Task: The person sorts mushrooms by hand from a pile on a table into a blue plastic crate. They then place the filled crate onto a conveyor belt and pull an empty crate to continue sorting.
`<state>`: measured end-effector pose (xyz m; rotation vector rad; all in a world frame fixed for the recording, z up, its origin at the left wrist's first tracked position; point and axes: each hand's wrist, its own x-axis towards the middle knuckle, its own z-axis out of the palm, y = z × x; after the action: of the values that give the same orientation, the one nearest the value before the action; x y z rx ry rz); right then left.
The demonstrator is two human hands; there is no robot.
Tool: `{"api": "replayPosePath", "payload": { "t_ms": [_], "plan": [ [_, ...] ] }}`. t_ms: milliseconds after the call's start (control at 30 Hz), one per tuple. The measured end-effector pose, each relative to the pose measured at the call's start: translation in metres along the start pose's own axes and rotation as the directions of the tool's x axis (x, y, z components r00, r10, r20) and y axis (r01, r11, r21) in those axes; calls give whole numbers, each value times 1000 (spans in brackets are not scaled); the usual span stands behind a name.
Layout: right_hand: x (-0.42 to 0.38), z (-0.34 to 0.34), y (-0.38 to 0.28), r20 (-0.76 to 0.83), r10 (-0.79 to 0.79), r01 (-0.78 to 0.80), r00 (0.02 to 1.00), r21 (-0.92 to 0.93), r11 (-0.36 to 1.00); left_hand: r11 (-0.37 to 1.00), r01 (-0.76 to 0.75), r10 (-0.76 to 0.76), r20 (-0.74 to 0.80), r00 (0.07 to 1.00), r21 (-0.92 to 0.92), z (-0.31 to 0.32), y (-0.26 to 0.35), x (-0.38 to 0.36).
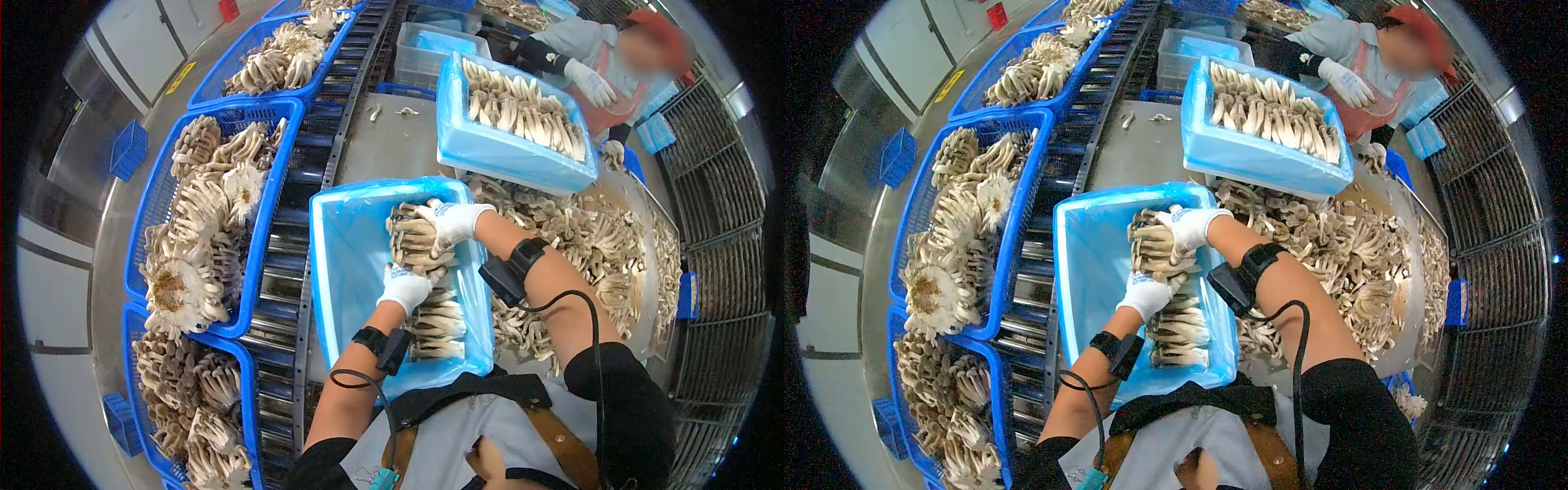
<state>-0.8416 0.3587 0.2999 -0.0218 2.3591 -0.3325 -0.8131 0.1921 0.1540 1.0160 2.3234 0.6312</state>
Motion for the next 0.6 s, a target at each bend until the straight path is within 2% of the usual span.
{"api": "replayPosePath", "payload": {
  "t_ms": [67, 133, 167, 200, 267, 367, 467, 500, 600],
  "plan": [
    [2, 1, -1, 54, 6, -6, 999, 6, 1000, 994, 94, -101, 112, 989, 63, -1, 13, -2],
    [-1, -1, -1, 103, 17, -17, 994, 6, 1000, 996, 71, -74, 43, 996, 63, -1, 20, -10],
    [-12, 0, -5, 79, -37, 35, 996, 31, 999, 997, 58, -60, 27, 998, 59, 8, 13, -9],
    [-14, 13, -6, -23, -43, 42, 999, -47, 998, 997, 46, -47, 12, 999, 57, 9, 11, -10],
    [-11, 41, -9, -156, -31, -2, 987, -207, 978, 993, 63, -72, 83, 994, 102, 8, 10, -14],
    [-18, 60, -7, -258, -52, -17, 965, -257, 966, 994, 11, -27, 152, 988, 108, -9, 16, -27],
    [-16, 63, -7, -182, 50, -88, 982, -203, 975, 992, -54, 23, 250, 968, 117, -19, 27, -39],
    [-15, 67, -10, -200, 70, -113, 977, -212, 971, 990, -54, 20, 250, 968, 133, -21, 34, -45],
    [-12, 79, -20, -273, 107, -181, 956, -263, 948, 986, -44, 43, 8, 999, 161, 2, 33, -61]
  ]
}}
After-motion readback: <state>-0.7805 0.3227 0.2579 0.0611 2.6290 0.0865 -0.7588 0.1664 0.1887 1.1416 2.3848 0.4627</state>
